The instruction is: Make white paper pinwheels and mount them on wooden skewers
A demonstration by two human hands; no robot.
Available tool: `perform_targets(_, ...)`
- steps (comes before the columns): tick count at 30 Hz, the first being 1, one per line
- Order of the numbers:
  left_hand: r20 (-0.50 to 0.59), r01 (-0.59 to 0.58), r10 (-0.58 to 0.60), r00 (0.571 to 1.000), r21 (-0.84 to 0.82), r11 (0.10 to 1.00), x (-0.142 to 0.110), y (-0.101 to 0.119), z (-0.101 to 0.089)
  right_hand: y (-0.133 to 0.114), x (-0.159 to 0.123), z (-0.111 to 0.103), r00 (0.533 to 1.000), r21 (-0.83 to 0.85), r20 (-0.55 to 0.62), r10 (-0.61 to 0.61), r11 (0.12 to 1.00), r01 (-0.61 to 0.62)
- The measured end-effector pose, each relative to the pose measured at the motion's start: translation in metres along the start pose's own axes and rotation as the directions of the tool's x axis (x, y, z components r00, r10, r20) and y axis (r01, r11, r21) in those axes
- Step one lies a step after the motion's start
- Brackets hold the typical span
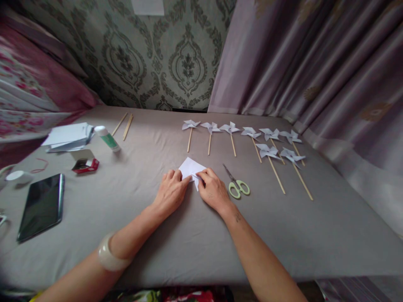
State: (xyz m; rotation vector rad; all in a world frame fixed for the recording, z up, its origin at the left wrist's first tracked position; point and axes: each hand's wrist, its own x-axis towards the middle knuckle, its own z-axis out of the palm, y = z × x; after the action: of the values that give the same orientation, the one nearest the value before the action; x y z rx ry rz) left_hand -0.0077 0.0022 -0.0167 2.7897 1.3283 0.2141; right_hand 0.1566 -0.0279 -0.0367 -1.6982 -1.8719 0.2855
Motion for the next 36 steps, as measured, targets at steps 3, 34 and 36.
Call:
perform_targets(3,0.019,0.012,-0.012,1.000,0.002,1.000,-0.003,0.004,-0.002,0.001,0.000,0.001,1.000,0.000,-0.011,-0.012,1.000,0.012)
perform_targets(34,0.018,0.018,-0.017,1.000,-0.009,1.000,-0.008,0.006,-0.001,-0.012,-0.003,0.000,0.998,-0.257,0.060,-0.012,0.966,0.027)
perform_targets(36,0.010,0.012,-0.012,1.000,-0.009,1.000,-0.008,0.006,-0.001,-0.012,-0.004,0.000,0.998,-0.263,0.053,-0.026,0.964,0.040)
